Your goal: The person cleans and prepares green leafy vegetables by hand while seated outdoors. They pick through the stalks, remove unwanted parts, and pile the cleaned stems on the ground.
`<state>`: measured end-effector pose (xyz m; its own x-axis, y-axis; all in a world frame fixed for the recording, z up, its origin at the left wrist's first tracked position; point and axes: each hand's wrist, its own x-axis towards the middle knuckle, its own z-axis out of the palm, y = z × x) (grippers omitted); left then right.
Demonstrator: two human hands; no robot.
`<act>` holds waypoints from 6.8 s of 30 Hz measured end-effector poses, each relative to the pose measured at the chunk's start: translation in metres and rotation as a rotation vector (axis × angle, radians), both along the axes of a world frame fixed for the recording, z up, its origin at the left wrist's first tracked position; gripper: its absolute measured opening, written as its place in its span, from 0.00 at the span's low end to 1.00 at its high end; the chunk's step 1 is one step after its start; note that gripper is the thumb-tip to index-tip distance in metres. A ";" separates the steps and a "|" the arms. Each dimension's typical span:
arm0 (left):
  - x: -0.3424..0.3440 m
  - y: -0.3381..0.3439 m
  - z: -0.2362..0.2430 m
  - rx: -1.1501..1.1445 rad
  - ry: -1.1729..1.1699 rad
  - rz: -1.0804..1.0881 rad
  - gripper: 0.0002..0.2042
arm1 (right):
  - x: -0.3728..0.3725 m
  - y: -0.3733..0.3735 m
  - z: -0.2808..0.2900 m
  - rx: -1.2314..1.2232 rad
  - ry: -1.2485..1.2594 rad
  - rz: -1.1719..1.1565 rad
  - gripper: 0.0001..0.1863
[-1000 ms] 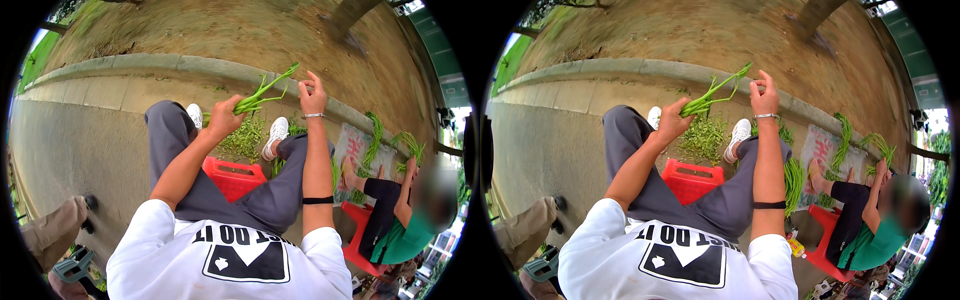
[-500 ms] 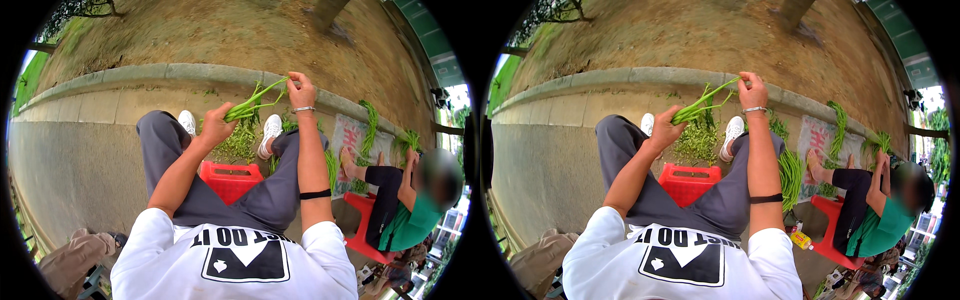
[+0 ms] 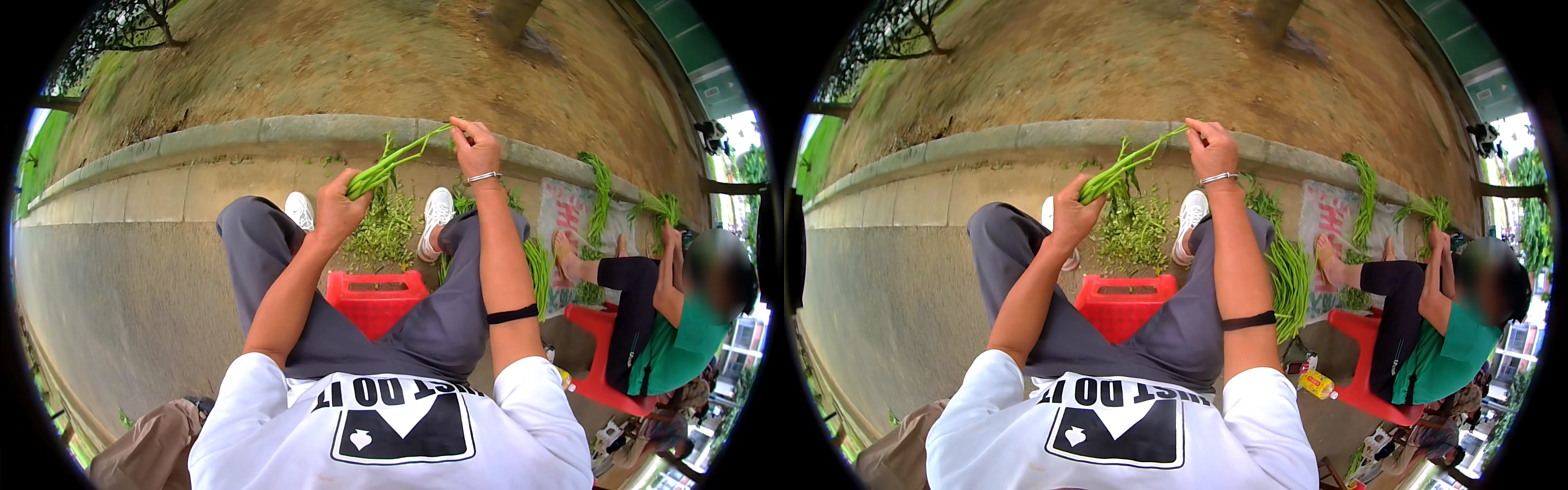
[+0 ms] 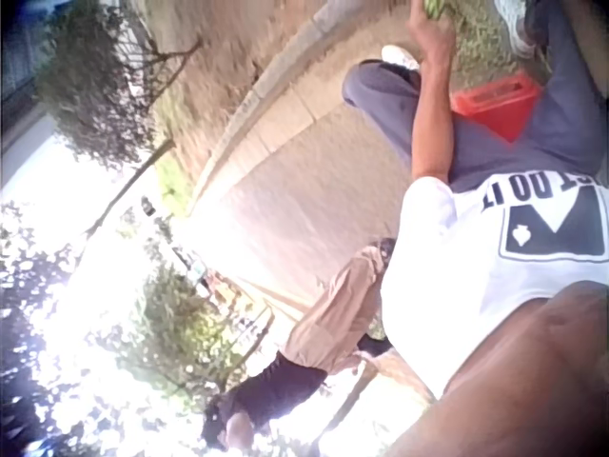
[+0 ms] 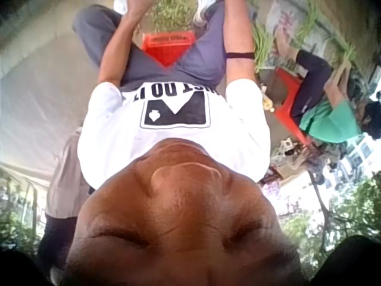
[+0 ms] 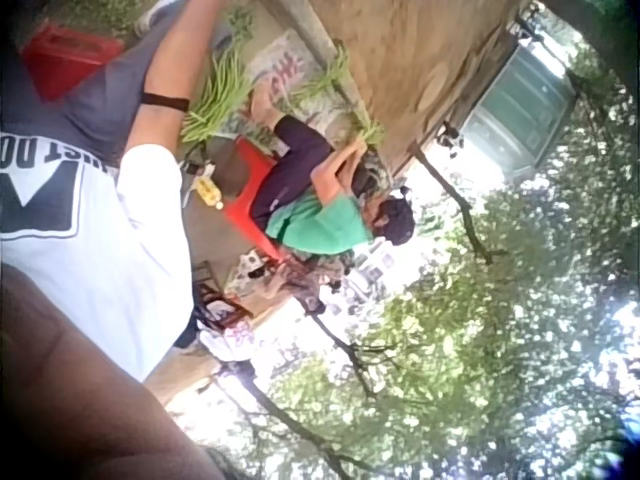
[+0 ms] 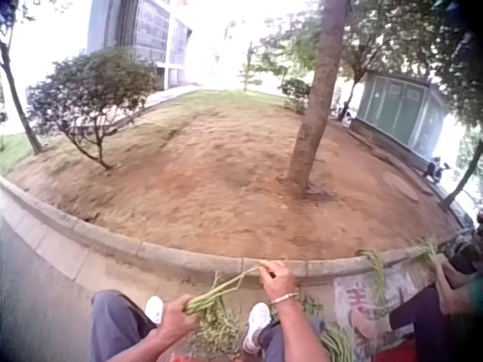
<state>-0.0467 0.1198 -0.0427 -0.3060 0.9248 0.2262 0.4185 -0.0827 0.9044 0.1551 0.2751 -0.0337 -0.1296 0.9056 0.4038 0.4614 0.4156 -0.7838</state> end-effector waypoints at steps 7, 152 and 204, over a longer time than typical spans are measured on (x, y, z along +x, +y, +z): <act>0.001 0.002 -0.001 0.003 -0.007 0.021 0.08 | 0.001 0.000 -0.002 0.019 -0.086 -0.002 0.08; 0.006 0.001 -0.005 -0.091 -0.304 -0.056 0.06 | -0.009 -0.005 0.010 -0.394 0.222 0.101 0.12; -0.020 0.011 0.010 -0.240 -1.094 0.122 0.08 | -0.008 -0.017 0.012 -0.744 0.057 0.441 0.07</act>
<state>-0.0666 0.1308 -0.0324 -0.3223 0.8585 -0.3990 -0.6163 0.1296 0.7768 0.1473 0.2580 -0.0217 -0.5284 0.8091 -0.2573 0.3306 -0.0830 -0.9401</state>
